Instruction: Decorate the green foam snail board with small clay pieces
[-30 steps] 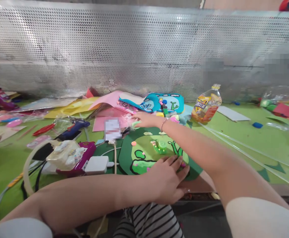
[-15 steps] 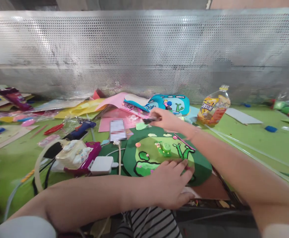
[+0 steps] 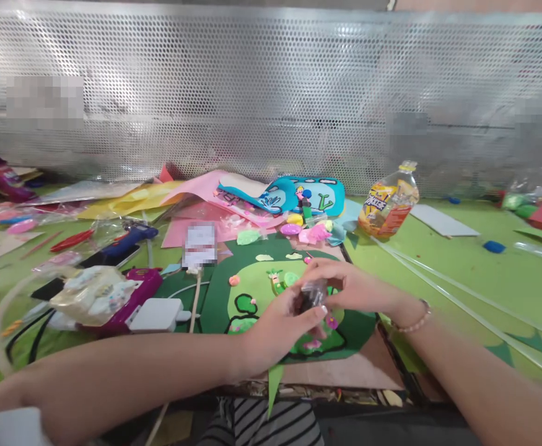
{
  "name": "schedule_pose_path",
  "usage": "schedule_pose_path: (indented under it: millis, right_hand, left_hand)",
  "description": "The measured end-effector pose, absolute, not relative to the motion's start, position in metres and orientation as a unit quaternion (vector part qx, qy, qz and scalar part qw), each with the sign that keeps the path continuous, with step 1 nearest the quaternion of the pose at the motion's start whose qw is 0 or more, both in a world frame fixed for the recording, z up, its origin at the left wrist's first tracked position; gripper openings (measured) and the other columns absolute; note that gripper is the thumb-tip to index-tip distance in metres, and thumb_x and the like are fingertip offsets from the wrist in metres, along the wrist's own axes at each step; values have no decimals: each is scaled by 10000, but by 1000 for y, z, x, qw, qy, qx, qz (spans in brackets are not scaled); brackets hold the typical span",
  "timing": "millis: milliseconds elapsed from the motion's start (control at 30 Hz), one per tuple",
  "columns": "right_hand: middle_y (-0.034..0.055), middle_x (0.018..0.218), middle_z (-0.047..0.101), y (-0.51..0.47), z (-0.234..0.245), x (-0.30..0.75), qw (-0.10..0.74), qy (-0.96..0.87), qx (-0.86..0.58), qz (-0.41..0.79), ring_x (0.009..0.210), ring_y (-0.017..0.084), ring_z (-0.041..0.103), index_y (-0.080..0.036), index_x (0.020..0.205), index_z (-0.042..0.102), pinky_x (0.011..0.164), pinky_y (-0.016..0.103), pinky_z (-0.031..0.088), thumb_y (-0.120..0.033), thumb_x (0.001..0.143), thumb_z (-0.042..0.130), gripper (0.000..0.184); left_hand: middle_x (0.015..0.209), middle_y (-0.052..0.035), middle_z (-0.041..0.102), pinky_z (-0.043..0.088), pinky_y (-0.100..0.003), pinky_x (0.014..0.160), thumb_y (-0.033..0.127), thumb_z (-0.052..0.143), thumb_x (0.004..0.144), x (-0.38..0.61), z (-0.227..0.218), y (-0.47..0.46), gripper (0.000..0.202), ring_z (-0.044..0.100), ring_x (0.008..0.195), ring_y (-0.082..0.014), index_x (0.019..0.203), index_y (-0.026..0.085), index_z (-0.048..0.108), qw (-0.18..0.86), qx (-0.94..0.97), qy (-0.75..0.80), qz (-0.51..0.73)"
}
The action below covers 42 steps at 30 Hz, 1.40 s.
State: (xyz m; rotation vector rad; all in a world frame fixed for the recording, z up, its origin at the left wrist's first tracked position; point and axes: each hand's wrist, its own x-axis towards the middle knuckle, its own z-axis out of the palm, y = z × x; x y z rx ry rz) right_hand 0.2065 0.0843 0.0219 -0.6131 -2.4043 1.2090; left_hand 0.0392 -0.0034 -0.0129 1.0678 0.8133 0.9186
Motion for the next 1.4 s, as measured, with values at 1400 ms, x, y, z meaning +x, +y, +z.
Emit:
schedule_pose_path:
  millis: [1400]
  right_hand:
    - [42, 919, 511, 85, 22, 210, 317, -762, -211, 524, 787, 132, 512, -186, 731, 610, 678, 278, 454, -382, 805, 621, 210]
  left_hand:
    - [554, 49, 543, 362, -181, 413, 414, 455, 856, 33, -8, 3, 265, 427, 358, -39, 853, 149, 470, 680, 489, 342, 426]
